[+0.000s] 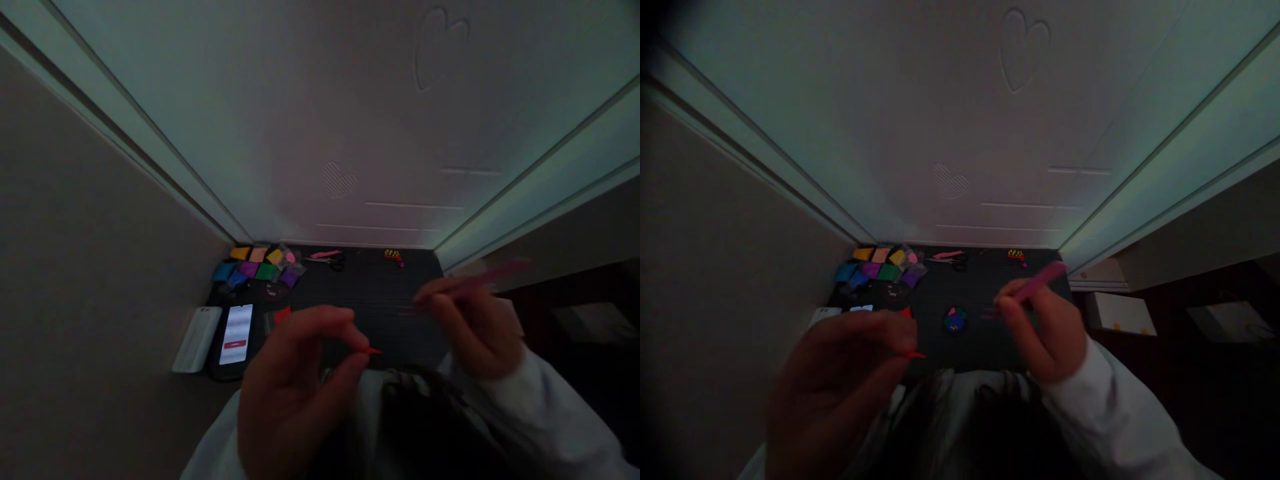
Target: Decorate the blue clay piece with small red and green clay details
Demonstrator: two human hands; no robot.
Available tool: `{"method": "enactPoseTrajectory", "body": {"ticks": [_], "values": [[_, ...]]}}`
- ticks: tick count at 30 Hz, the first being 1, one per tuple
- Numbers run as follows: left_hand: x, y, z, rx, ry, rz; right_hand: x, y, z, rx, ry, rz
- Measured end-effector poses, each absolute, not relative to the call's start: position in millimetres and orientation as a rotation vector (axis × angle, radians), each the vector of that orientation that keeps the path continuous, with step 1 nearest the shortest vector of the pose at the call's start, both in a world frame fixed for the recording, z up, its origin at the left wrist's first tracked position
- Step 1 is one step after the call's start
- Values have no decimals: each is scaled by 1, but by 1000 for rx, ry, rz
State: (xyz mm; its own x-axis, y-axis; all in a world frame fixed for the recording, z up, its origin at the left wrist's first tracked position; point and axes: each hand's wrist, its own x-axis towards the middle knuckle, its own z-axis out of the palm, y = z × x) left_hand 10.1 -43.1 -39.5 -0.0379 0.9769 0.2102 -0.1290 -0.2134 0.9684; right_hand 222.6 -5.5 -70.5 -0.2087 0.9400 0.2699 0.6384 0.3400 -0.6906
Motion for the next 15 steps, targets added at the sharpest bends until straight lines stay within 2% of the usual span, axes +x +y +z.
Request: {"method": "enactPoseTrajectory", "body": {"ticks": [4, 7, 15], "values": [[1, -39, -49, 1109, 1125, 1473, 209, 23, -152, -1518, -2043, 785], [1, -39, -51, 959, 1188, 1477, 202, 15, -194, -1531, -2053, 879], [4, -40, -49, 837, 1269, 1491, 189, 17, -226, -1515, -1958, 971]]}}
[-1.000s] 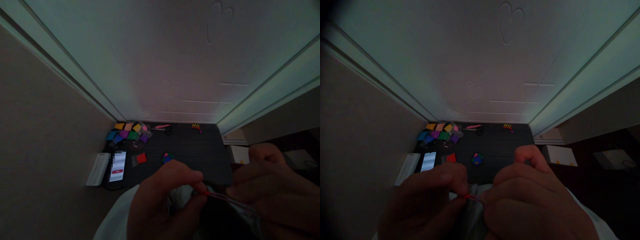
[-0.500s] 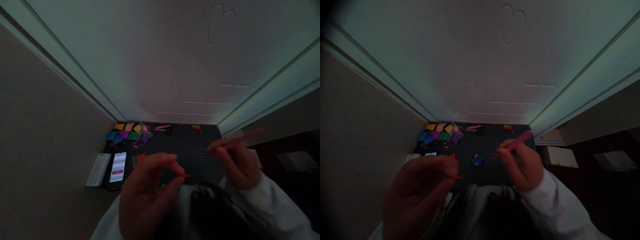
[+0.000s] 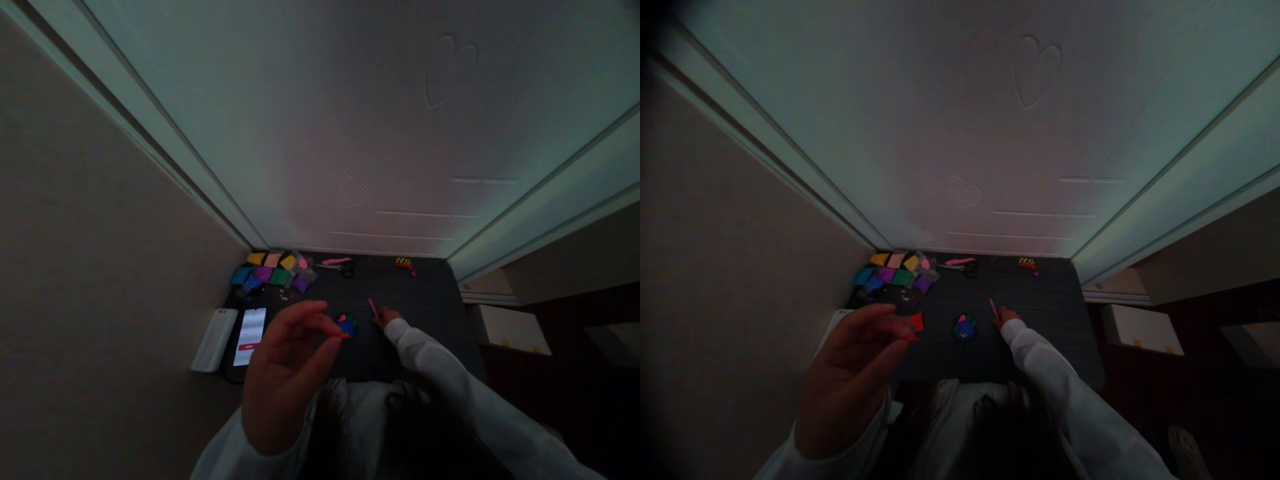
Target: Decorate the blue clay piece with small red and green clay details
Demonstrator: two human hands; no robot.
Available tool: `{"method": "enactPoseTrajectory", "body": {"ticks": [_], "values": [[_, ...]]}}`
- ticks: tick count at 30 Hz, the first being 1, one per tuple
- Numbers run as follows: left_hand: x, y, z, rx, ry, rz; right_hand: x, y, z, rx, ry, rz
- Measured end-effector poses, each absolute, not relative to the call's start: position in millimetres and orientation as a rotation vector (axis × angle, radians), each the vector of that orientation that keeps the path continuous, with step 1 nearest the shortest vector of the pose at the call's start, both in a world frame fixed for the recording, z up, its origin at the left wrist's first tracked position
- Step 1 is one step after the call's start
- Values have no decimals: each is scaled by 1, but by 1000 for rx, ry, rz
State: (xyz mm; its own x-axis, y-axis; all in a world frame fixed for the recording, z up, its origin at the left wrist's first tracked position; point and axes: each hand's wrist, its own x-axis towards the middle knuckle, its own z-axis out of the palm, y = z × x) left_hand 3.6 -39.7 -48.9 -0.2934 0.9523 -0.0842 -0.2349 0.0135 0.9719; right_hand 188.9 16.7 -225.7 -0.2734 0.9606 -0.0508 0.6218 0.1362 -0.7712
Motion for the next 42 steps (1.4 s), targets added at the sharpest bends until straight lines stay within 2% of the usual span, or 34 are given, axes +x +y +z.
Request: {"method": "enactPoseTrajectory", "body": {"ticks": [3, 5, 10, 13, 15, 24, 42], "values": [[4, -39, -48, 830, 1270, 1502, 187, 39, -219, -1485, -1913, 963], [5, -38, -46, 840, 1255, 1502, 188, 47, -198, -1436, -1886, 947], [9, -34, -32, 1040, 1117, 1471, 190, 15, -82, -1162, -1862, 869], [13, -35, -20, 1205, 1019, 1443, 183, -18, -21, -927, -1901, 593], [15, -38, -15, 1234, 994, 1453, 175, -29, 0, -933, -1904, 492], [19, -46, -11, 1317, 945, 1444, 166, -29, 3, -910, -1833, 507], [25, -46, -14, 1050, 870, 1384, 166, -37, 5, -877, -1795, 578]]}}
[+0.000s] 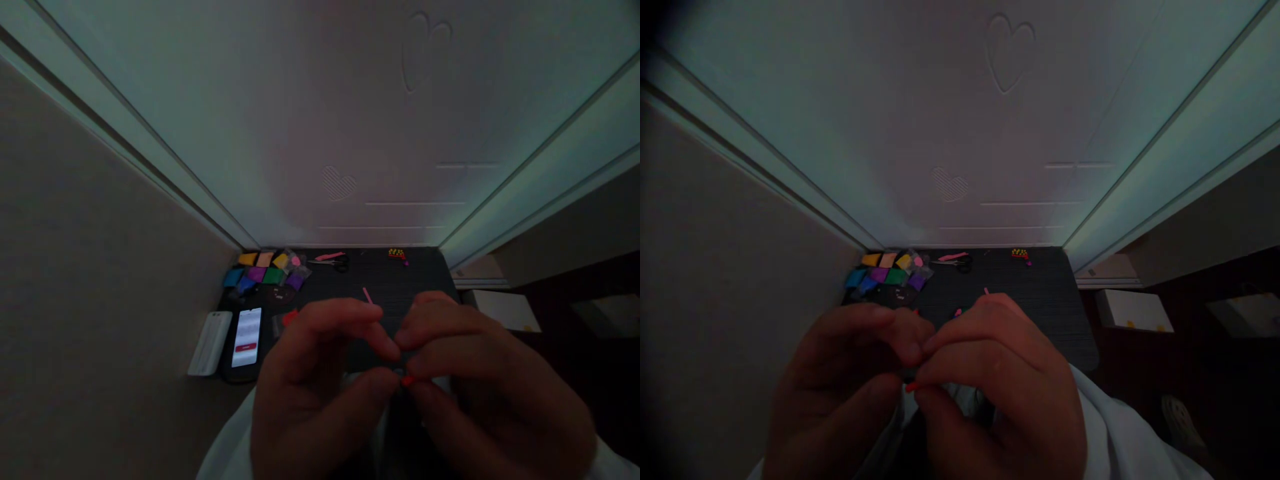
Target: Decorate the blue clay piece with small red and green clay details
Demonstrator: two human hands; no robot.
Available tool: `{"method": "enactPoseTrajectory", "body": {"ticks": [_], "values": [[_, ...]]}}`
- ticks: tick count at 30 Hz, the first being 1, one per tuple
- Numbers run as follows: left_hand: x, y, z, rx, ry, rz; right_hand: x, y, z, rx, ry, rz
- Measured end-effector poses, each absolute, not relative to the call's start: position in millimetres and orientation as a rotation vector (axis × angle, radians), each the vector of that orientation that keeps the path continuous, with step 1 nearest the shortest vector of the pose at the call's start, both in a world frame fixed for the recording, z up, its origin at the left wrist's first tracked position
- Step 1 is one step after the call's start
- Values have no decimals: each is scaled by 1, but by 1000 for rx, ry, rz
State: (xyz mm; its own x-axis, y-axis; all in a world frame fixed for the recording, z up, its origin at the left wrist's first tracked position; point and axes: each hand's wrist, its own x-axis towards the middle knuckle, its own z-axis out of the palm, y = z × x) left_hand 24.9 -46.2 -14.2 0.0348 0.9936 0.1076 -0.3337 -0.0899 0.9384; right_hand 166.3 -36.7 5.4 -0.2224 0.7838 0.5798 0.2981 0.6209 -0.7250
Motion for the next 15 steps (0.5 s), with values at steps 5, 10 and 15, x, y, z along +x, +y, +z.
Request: {"method": "enactPoseTrajectory", "body": {"ticks": [5, 10, 15], "values": [[25, -45, -16, 1076, 852, 1344, 165, -39, 4, -917, -1769, 547], [26, -47, -17, 1025, 853, 1378, 165, -38, 4, -896, -1808, 528], [25, -44, -20, 988, 779, 1306, 165, -37, 1, -904, -1794, 518]]}}
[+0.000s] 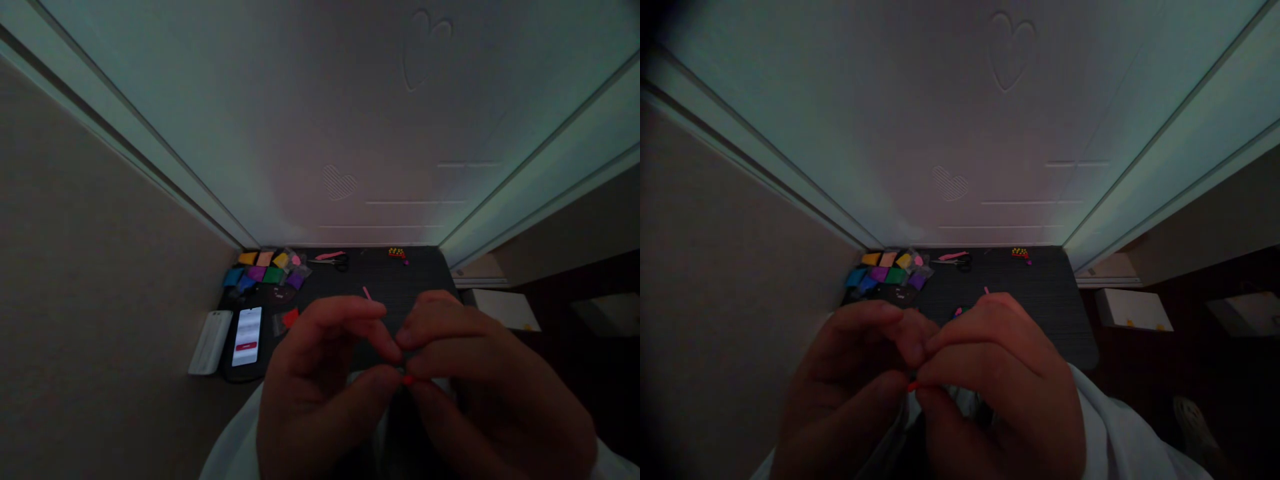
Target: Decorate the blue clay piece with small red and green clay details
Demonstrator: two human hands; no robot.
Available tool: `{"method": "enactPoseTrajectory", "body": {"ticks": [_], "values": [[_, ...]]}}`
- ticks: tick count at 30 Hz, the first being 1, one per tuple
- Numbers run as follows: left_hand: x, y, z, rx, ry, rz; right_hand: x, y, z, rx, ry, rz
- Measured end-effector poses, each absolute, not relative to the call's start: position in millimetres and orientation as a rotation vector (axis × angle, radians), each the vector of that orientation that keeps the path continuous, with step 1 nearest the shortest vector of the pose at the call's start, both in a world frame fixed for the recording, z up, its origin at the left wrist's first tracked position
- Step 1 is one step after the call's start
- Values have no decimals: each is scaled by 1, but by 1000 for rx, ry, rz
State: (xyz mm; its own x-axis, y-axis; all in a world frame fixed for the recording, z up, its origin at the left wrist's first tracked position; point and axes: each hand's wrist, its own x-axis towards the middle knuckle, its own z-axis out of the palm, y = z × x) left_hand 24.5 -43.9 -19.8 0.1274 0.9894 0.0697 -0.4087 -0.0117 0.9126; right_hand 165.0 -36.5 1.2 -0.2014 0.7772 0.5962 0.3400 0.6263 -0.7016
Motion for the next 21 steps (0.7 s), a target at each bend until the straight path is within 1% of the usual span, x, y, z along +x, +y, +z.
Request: {"method": "enactPoseTrajectory", "body": {"ticks": [7, 21], "values": [[24, -43, -22, 835, 654, 1207, 167, -36, 4, -908, -1840, 475], [25, -41, -23, 768, 619, 1172, 172, -34, 1, -889, -1933, 398]]}}
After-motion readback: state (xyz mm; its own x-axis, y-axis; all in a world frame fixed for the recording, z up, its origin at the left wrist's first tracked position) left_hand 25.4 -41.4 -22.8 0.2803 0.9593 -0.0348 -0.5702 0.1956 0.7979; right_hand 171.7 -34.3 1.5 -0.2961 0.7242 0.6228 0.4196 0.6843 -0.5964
